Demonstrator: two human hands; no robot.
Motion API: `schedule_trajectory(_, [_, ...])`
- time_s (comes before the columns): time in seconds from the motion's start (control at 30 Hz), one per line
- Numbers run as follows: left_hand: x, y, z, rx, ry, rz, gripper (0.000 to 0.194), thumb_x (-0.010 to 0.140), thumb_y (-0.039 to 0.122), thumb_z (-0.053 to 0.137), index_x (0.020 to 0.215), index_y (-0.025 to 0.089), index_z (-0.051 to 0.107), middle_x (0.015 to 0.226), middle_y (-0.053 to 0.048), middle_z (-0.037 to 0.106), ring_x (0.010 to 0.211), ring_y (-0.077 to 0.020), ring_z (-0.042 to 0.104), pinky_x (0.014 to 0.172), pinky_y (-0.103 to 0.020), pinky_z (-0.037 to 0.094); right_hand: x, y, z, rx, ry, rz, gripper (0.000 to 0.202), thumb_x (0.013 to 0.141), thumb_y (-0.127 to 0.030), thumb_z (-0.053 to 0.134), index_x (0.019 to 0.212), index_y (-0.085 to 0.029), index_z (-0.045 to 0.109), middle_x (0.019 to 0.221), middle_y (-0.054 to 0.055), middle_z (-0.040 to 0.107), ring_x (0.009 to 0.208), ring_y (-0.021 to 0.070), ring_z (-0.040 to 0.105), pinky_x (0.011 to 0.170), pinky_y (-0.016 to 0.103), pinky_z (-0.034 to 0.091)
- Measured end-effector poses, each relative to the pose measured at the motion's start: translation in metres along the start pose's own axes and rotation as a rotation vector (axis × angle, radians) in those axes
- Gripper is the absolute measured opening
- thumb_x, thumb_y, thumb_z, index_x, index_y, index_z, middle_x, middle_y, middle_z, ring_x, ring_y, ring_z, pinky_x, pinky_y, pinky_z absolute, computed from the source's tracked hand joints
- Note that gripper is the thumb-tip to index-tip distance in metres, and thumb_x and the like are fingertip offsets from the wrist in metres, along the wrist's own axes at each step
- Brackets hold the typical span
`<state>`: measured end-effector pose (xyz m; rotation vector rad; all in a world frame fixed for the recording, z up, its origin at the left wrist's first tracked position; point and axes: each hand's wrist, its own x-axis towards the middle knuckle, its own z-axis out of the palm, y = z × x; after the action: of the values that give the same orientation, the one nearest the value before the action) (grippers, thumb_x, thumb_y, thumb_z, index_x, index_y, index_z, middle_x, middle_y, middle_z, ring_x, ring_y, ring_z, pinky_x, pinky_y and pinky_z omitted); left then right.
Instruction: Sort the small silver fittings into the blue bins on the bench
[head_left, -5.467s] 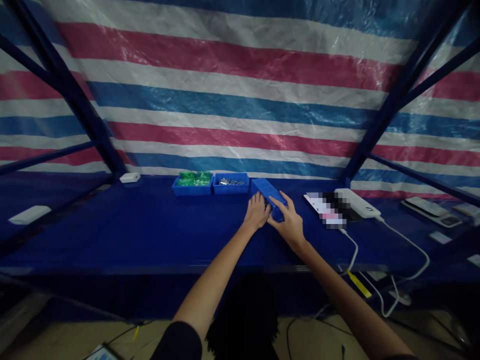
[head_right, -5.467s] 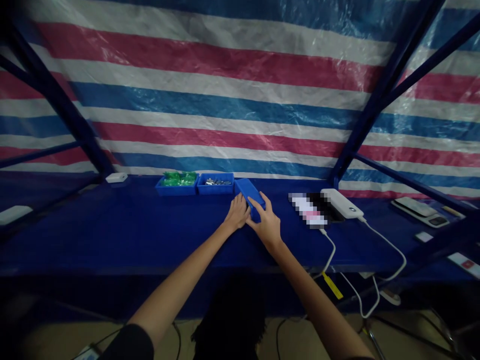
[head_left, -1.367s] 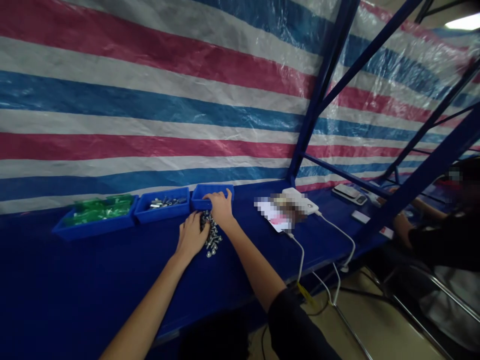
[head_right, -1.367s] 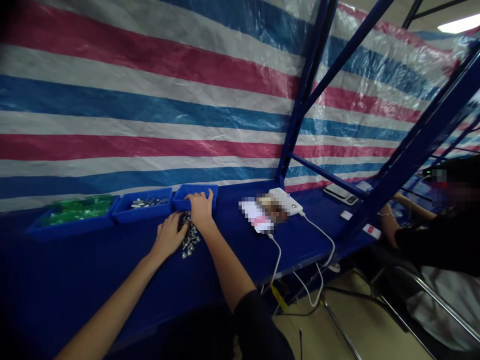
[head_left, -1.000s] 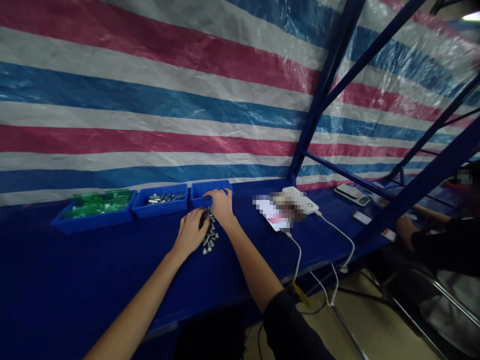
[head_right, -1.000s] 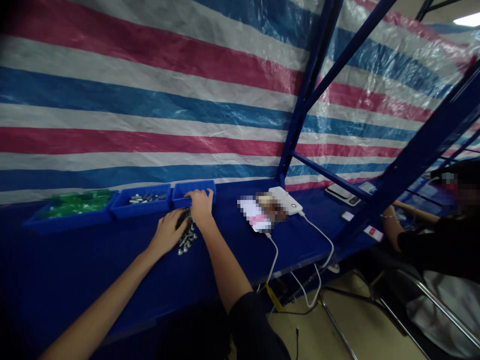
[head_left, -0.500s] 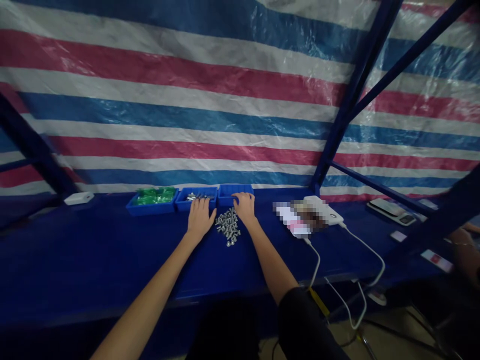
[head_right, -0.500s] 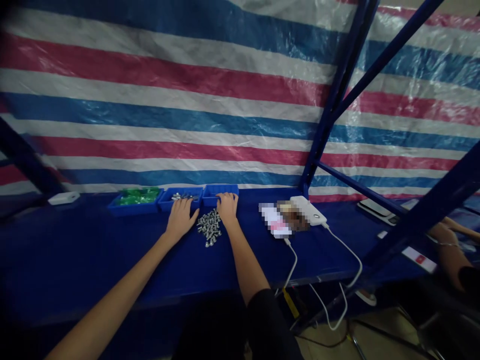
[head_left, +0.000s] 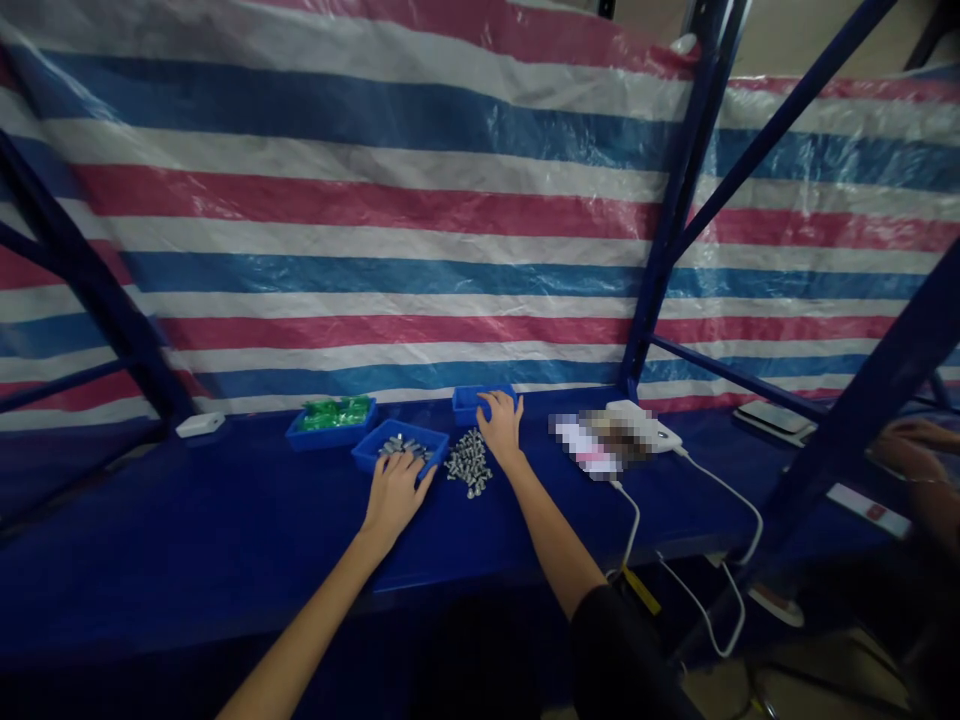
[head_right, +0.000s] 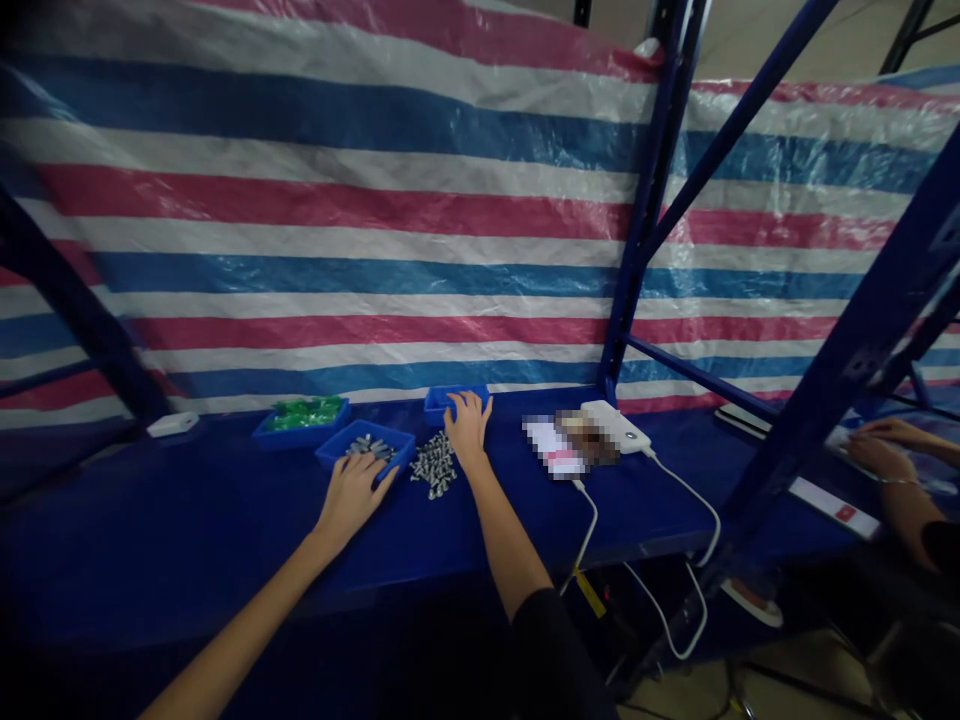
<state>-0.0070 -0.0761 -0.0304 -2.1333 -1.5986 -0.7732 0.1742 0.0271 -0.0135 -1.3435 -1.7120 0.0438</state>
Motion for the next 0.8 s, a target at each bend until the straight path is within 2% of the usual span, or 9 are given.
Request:
schedule_trajectory(0.07, [-0.011, 0.002, -0.006, -0.047, 0.025, 0.003, 0.034, 0.087, 0.038, 0.038, 0.085, 0.021, 0.067, 0.087, -0.01, 0.066, 0.089, -0.0253, 0.057, 0.088, -0.044, 0.034, -0.012, -0.019, -0.012, 0.087, 0.021, -0.038, 0.027, 0.084, -0.023, 0.046, 0.106, -0.023, 0.061, 0.112, 0.006, 0.058, 0.116, 0.0196, 0.044, 0.108, 0.05, 0.007])
schedule_trajectory(0.13, [-0.018, 0.003, -0.011, -0.085, 0.026, 0.007, 0.033, 0.088, 0.036, 0.037, 0.082, 0.021, 0.066, 0.083, -0.008, 0.066, 0.086, -0.0238, 0.057, 0.087, -0.042, 0.034, -0.031, -0.036, -0.025, 0.194, 0.008, -0.035, 0.024, 0.083, -0.025, 0.048, 0.102, -0.024, 0.062, 0.109, 0.005, 0.06, 0.111, 0.0193, 0.048, 0.107, 0.047, 0.016])
schedule_trajectory(0.2, [-0.021, 0.004, -0.015, -0.121, 0.027, 0.004, 0.032, 0.089, 0.035, 0.037, 0.082, 0.021, 0.065, 0.082, -0.007, 0.066, 0.085, -0.0227, 0.057, 0.085, -0.04, 0.034, -0.051, -0.049, -0.034, 0.319, -0.06, -0.003, 0.026, 0.083, -0.029, 0.049, 0.105, -0.024, 0.061, 0.11, 0.005, 0.059, 0.107, 0.0191, 0.051, 0.101, 0.041, 0.03])
schedule_trajectory(0.3, [-0.02, 0.005, -0.018, -0.176, 0.078, -0.045, 0.031, 0.089, 0.035, 0.037, 0.083, 0.02, 0.064, 0.084, -0.007, 0.066, 0.086, -0.0217, 0.057, 0.083, -0.038, 0.034, -0.08, -0.059, -0.038, 0.468, -0.155, 0.081, 0.033, 0.082, -0.034, 0.05, 0.112, -0.022, 0.058, 0.114, 0.008, 0.057, 0.109, 0.0199, 0.051, 0.094, 0.035, 0.039])
schedule_trajectory(0.43, [-0.017, 0.011, -0.019, -0.252, 0.171, -0.136, 0.029, 0.088, 0.036, 0.04, 0.08, 0.021, 0.063, 0.082, -0.006, 0.065, 0.085, -0.021, 0.056, 0.083, -0.038, 0.035, -0.107, -0.062, -0.03, 0.56, -0.278, 0.163, 0.04, 0.081, -0.038, 0.051, 0.119, -0.023, 0.052, 0.11, 0.007, 0.059, 0.099, 0.0187, 0.057, 0.084, 0.033, 0.046])
schedule_trajectory(0.53, [-0.018, 0.018, -0.018, -0.276, 0.258, -0.206, 0.029, 0.087, 0.037, 0.041, 0.076, 0.021, 0.062, 0.079, -0.005, 0.064, 0.085, -0.0209, 0.056, 0.084, -0.038, 0.035, -0.117, -0.058, -0.023, 0.573, -0.362, 0.149, 0.045, 0.081, -0.033, 0.052, 0.125, -0.024, 0.045, 0.097, 0.004, 0.063, 0.087, 0.0164, 0.06, 0.08, 0.033, 0.047])
schedule_trajectory(0.6, [-0.018, 0.022, -0.017, -0.297, 0.287, -0.223, 0.029, 0.087, 0.037, 0.042, 0.073, 0.021, 0.061, 0.076, -0.004, 0.063, 0.084, -0.0204, 0.056, 0.085, -0.038, 0.035, -0.119, -0.053, -0.02, 0.547, -0.367, 0.112, 0.049, 0.077, -0.027, 0.054, 0.125, -0.023, 0.044, 0.095, 0.004, 0.063, 0.087, 0.0162, 0.06, 0.079, 0.033, 0.047])
schedule_trajectory(0.7, [-0.019, 0.022, -0.017, -0.329, 0.294, -0.228, 0.028, 0.086, 0.037, 0.043, 0.071, 0.021, 0.06, 0.075, -0.004, 0.062, 0.083, -0.02, 0.055, 0.085, -0.038, 0.035, -0.115, -0.043, -0.017, 0.535, -0.396, 0.081, 0.038, 0.075, -0.022, 0.054, 0.113, -0.021, 0.053, 0.094, 0.004, 0.064, 0.086, 0.0159, 0.06, 0.076, 0.031, 0.048])
schedule_trajectory(0.8, [-0.02, 0.021, -0.016, -0.354, 0.288, -0.228, 0.029, 0.086, 0.037, 0.043, 0.07, 0.021, 0.06, 0.075, -0.004, 0.061, 0.083, -0.0202, 0.055, 0.085, -0.038, 0.035, -0.105, -0.039, -0.015, 0.582, -0.409, 0.117, 0.026, 0.082, -0.031, 0.047, 0.102, -0.02, 0.06, 0.094, 0.004, 0.065, 0.087, 0.0165, 0.061, 0.079, 0.032, 0.047])
